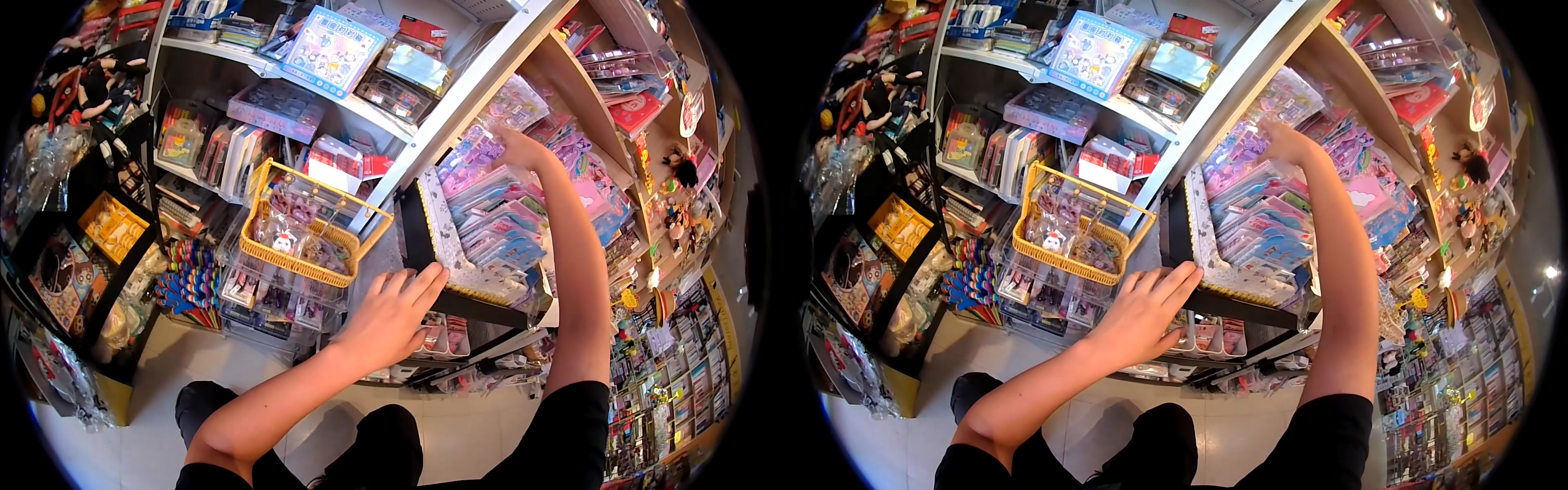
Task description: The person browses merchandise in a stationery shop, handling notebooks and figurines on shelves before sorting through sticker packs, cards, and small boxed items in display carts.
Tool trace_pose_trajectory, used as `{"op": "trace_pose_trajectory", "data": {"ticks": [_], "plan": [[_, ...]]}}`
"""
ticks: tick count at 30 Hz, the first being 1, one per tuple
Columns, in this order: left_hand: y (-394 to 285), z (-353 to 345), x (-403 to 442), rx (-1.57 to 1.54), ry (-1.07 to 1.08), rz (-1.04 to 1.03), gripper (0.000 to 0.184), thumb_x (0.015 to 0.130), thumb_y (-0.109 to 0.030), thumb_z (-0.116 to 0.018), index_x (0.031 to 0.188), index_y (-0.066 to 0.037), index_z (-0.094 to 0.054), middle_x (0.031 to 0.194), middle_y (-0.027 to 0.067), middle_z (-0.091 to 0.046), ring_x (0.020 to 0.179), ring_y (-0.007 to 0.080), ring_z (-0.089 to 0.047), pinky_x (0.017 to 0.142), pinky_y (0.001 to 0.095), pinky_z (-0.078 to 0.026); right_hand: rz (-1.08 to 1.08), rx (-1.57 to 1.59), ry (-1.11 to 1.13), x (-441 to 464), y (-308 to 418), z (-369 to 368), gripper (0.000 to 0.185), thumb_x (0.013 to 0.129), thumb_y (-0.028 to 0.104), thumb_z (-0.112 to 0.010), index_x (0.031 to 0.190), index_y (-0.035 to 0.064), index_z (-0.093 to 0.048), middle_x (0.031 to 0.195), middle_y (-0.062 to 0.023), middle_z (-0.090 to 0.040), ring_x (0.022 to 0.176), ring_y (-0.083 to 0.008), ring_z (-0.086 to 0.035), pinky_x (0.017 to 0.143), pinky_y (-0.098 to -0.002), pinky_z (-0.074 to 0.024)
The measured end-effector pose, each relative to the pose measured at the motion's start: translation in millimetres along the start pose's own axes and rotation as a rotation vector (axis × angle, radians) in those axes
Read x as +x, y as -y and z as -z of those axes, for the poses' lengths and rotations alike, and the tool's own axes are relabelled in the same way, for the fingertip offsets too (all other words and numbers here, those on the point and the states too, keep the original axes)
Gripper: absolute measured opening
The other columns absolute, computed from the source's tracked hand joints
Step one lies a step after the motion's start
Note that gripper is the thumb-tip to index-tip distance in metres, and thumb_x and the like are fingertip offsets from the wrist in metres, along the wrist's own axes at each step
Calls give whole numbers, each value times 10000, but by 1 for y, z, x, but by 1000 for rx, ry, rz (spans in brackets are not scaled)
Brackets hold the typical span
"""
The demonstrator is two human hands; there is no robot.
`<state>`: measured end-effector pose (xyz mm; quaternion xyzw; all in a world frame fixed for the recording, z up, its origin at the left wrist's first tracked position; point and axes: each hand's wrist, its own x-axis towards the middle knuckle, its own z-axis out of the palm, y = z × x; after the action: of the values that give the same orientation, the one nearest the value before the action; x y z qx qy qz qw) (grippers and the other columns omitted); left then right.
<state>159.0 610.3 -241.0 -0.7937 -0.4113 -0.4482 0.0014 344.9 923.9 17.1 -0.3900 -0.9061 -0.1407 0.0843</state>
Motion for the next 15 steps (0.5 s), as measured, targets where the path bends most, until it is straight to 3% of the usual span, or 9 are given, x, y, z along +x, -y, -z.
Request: {"op": "trace_pose_trajectory", "data": {"ticks": [2, 4, 8, 11, 13, 15], "plan": [[0, 0, 0, 3, 6, 2, 848, 796, -192, -764, 1510, 14, -355, 1512, 134, -368, 1277, 339, -460, 1056, 464, -372, 25, -148, 71, 4, 3, 4, 672, 704, 227, -870, 1257, -69, -627, 1217, -237, -691, 1090, -305, -665, 996, -386, -482], [-1, 1, 0, 4, 7, 4, 849, 796, -191, -764, 1510, 15, -354, 1514, 133, -369, 1278, 339, -460, 1056, 463, -373, -76, -104, 361, 13, 9, 12, 656, 709, 242, -871, 1242, -59, -635, 1187, -242, -699, 1073, -301, -666, 964, -398, -493], [0, 1, -1, 7, 11, 7, 854, 799, -188, -766, 1518, 6, -347, 1523, 133, -368, 1276, 343, -462, 1050, 463, -376, -124, -154, 401, 7, 35, 26, 505, 722, 216, -826, 1147, -25, -696, 1069, -254, -721, 1015, -351, -699, 876, -424, -535], [0, 1, -1, 4, 10, 6, 856, 800, -184, -769, 1522, -2, -347, 1526, 137, -369, 1272, 344, -464, 1046, 462, -376, -73, -287, 408, 9, 49, 33, 512, 704, 216, -826, 1161, 18, -706, 1049, -222, -734, 966, -330, -701, 859, -418, -536], [0, 1, -2, 0, 17, 9, 856, 800, -183, -771, 1523, -5, -347, 1526, 140, -370, 1270, 345, -466, 1045, 461, -375, -69, -320, 476, 22, 34, 30, 654, 655, 268, -887, 1180, -52, -665, 1128, -233, -706, 1041, -330, -676, 883, -419, -525], [0, 1, -2, -9, -3, 5, 855, 801, -184, -773, 1521, -6, -349, 1526, 138, -370, 1264, 346, -468, 1041, 459, -374, -131, -312, 493, 24, 45, 37, 679, 635, 279, -896, 1180, -54, -665, 1143, -237, -701, 1058, -342, -673, 901, -419, -525]]}}
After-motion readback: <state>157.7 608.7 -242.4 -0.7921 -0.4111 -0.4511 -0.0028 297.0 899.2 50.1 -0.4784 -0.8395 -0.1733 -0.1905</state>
